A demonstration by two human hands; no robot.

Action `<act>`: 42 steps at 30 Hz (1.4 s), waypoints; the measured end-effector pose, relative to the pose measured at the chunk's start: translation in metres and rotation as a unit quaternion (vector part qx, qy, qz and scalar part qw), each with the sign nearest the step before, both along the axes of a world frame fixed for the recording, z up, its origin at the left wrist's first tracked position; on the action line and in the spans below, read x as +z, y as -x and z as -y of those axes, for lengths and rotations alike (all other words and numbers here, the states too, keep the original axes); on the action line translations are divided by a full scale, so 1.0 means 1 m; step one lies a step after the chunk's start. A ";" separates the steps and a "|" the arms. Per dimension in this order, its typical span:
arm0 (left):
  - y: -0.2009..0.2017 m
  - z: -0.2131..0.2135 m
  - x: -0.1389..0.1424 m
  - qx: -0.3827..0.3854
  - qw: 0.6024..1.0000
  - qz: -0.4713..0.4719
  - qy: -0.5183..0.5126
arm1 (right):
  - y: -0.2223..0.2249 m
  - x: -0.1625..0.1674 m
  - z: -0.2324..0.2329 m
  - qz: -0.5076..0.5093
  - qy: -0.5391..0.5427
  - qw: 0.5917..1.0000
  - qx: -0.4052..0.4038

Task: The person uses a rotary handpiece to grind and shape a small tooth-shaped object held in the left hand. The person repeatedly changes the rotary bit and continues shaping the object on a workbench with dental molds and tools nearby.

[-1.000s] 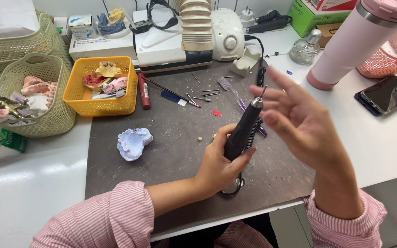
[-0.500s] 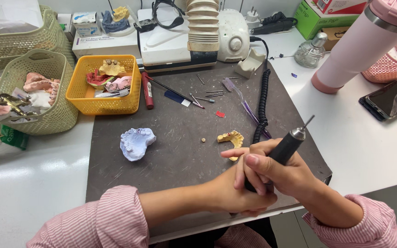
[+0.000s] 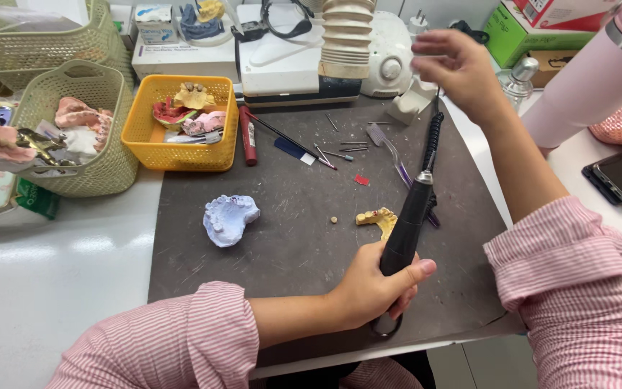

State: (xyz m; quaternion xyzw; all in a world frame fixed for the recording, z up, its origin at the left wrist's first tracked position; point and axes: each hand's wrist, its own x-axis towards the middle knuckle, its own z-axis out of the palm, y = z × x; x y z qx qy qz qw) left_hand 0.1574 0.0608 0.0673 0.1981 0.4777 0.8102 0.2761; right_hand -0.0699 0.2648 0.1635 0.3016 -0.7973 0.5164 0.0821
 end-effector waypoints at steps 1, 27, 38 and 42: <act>0.003 0.001 -0.002 0.007 1.000 0.012 0.000 | 0.008 0.001 0.008 -0.090 -0.121 0.985 -0.085; 0.025 0.011 0.019 0.038 0.990 -0.096 -0.095 | -0.014 -0.021 0.025 -0.179 -0.142 0.953 -0.198; 0.082 0.036 0.082 0.204 0.935 -0.249 -0.153 | -0.243 0.003 -0.025 0.204 -0.355 0.892 -0.192; 0.086 0.017 0.090 0.174 0.937 -0.231 -0.196 | -0.252 -0.031 0.025 0.383 0.077 0.904 0.173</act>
